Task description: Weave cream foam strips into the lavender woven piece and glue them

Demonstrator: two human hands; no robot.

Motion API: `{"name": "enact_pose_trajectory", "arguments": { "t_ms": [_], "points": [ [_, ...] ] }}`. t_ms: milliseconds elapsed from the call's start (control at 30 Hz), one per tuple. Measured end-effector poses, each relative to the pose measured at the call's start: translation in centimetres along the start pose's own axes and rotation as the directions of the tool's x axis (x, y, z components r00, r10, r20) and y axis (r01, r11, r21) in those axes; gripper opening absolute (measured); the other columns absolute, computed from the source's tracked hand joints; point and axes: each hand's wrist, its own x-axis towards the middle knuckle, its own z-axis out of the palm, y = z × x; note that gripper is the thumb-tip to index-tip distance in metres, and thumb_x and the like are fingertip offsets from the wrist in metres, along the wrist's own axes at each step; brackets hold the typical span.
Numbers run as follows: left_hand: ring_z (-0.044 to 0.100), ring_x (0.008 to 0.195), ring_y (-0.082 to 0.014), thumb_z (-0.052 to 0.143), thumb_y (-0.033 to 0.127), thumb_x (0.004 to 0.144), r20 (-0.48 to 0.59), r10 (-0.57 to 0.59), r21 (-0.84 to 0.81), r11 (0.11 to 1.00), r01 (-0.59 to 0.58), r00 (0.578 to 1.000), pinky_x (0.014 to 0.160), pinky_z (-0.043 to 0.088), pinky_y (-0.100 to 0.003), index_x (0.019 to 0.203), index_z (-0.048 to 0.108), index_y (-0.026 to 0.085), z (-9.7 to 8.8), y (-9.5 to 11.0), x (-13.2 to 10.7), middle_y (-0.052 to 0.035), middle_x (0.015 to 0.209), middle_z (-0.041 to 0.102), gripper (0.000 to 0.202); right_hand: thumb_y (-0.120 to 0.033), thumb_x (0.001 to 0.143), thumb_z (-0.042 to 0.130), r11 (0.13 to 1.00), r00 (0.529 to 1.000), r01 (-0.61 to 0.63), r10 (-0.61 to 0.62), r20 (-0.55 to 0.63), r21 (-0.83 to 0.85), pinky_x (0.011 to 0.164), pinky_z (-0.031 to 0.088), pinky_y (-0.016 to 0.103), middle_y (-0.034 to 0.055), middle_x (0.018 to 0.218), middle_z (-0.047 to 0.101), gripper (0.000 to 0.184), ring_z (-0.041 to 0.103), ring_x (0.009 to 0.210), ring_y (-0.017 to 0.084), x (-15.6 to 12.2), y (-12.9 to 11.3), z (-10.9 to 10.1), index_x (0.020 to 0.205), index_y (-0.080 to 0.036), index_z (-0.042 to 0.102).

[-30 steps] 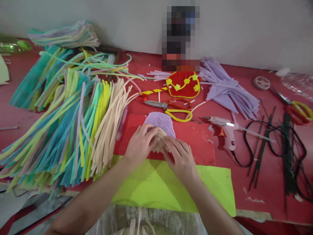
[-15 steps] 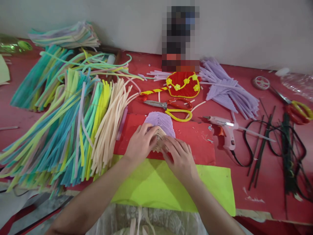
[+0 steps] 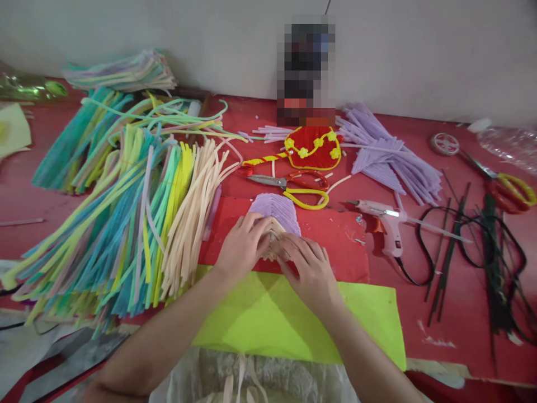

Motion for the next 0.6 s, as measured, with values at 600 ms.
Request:
{"name": "enact_pose_trajectory", "arguments": {
  "t_ms": [600],
  "points": [
    [0.058,0.103,-0.0262,0.052,0.020,0.091,0.133,0.097,0.244,0.961,-0.128,0.986,0.083,0.053,-0.041,0.129,0.054,0.024,-1.5,1.2,-1.0,-0.0112,0.121,0.055,0.038,-0.021,0.090,0.050,0.999,0.997,-0.031,0.034,0.070,-0.042,0.087,0.045,0.037,0.0109,0.127,0.061,0.030,0.054,0.110,0.023,-0.7,-0.6,-0.2,0.119,-0.017,0.060]
  ]
}}
